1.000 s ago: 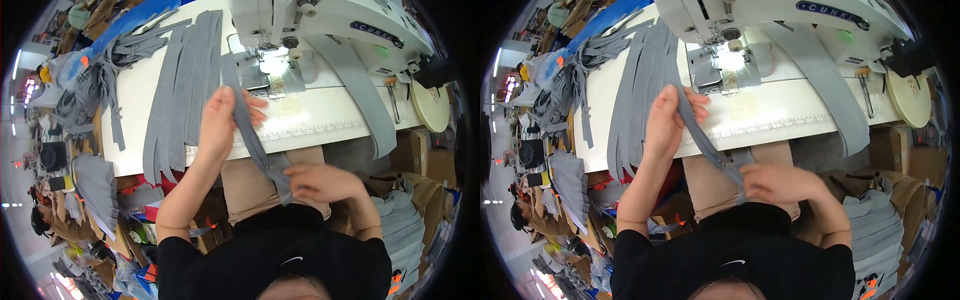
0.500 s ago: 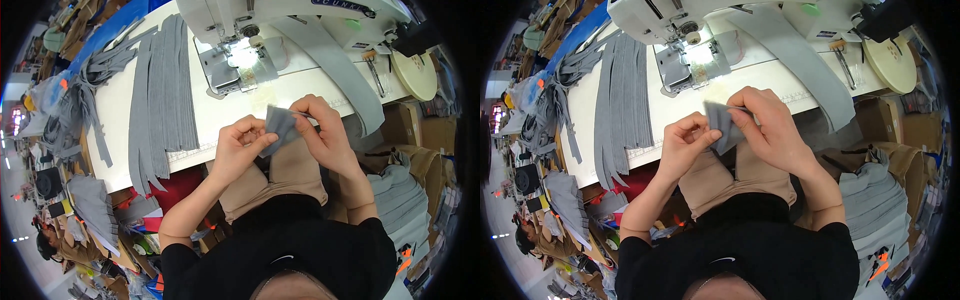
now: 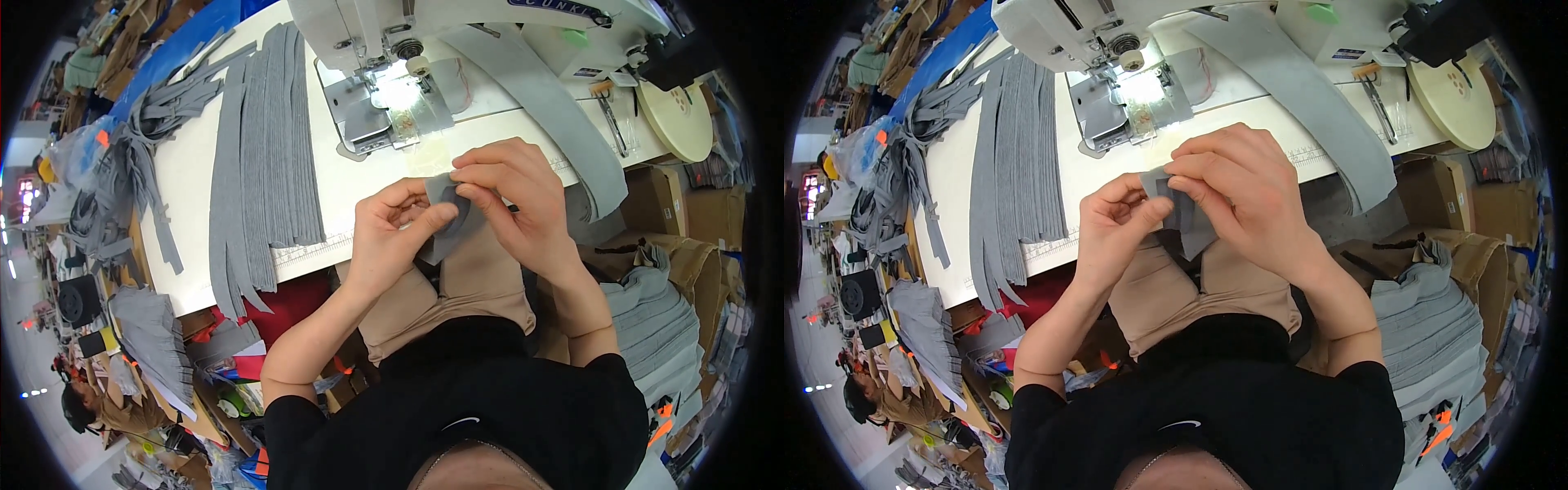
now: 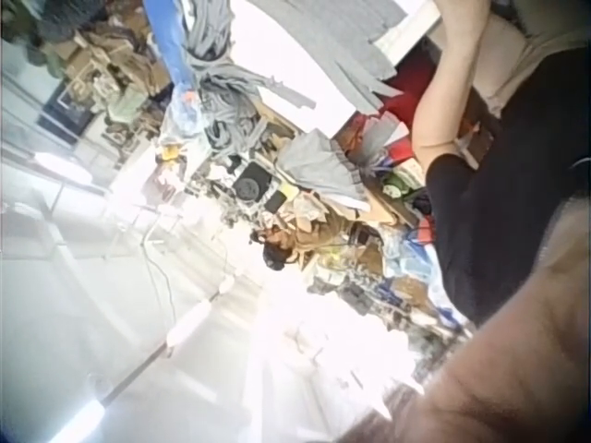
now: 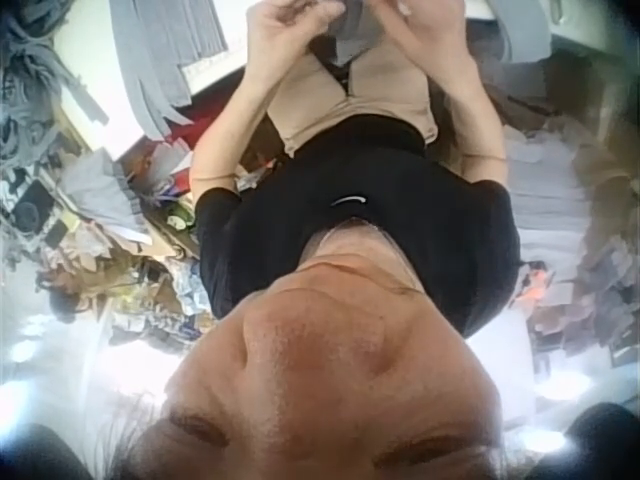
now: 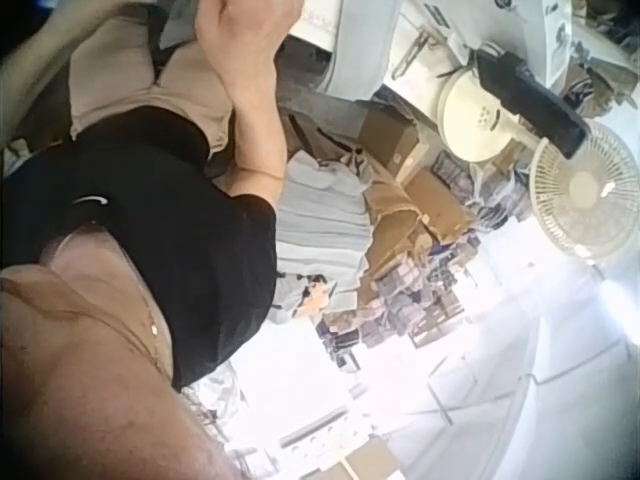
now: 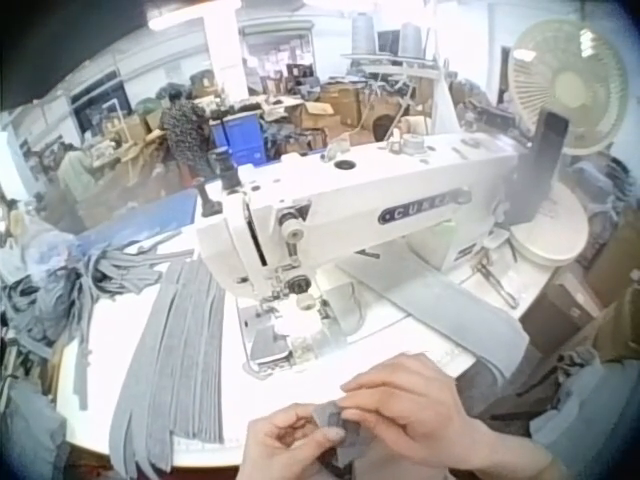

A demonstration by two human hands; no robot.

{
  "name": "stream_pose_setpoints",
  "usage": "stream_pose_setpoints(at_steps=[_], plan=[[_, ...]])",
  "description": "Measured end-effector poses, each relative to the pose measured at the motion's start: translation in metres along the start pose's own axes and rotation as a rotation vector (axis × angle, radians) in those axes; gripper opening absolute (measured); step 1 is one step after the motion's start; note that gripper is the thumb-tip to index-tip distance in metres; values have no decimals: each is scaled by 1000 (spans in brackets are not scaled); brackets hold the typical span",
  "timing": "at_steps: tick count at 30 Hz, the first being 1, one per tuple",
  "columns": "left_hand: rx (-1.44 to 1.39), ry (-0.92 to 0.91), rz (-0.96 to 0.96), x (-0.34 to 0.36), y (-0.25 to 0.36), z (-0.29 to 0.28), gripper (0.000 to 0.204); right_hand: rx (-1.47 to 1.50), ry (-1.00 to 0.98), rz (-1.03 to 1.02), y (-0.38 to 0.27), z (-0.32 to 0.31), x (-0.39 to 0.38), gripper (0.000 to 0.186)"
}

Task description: The recorder is using an industrial sewing machine to sew together strips of gray fabric, occasionally aligning zippers and other components.

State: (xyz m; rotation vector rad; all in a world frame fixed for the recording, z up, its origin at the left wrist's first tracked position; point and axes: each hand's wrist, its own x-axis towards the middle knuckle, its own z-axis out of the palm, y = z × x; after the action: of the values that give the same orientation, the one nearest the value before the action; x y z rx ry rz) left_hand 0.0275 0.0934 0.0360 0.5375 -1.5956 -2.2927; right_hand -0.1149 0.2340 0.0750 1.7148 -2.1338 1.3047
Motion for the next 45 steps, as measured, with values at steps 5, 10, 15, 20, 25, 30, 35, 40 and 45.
stream_pose_setpoints(at_steps=[5,10,15,20,25,30,35,40,45], plan=[[-38,40,2,10,1,-5,15,-52,101,-36,-10,-4,8,12],[-37,94,112,14,8,-9,17,299,-279,72,-39,-37,0,11],[-41,82,164,14,12,-10,10,1011,-697,257,-55,-61,12,6],[-53,71,155,9,15,-6,9,525,-384,458,-56,-42,19,6],[-40,87,130,5,14,-4,16,312,-139,374,-29,-9,17,14],[-27,83,127,7,12,-9,22,279,-115,396,-23,0,19,12],[-82,80,114,12,7,-9,20,241,-32,312,-14,3,21,17],[-86,30,134,13,11,-5,21,255,-13,313,-13,6,25,17],[-113,36,125,13,7,-7,22,230,-31,292,-12,6,26,16]])
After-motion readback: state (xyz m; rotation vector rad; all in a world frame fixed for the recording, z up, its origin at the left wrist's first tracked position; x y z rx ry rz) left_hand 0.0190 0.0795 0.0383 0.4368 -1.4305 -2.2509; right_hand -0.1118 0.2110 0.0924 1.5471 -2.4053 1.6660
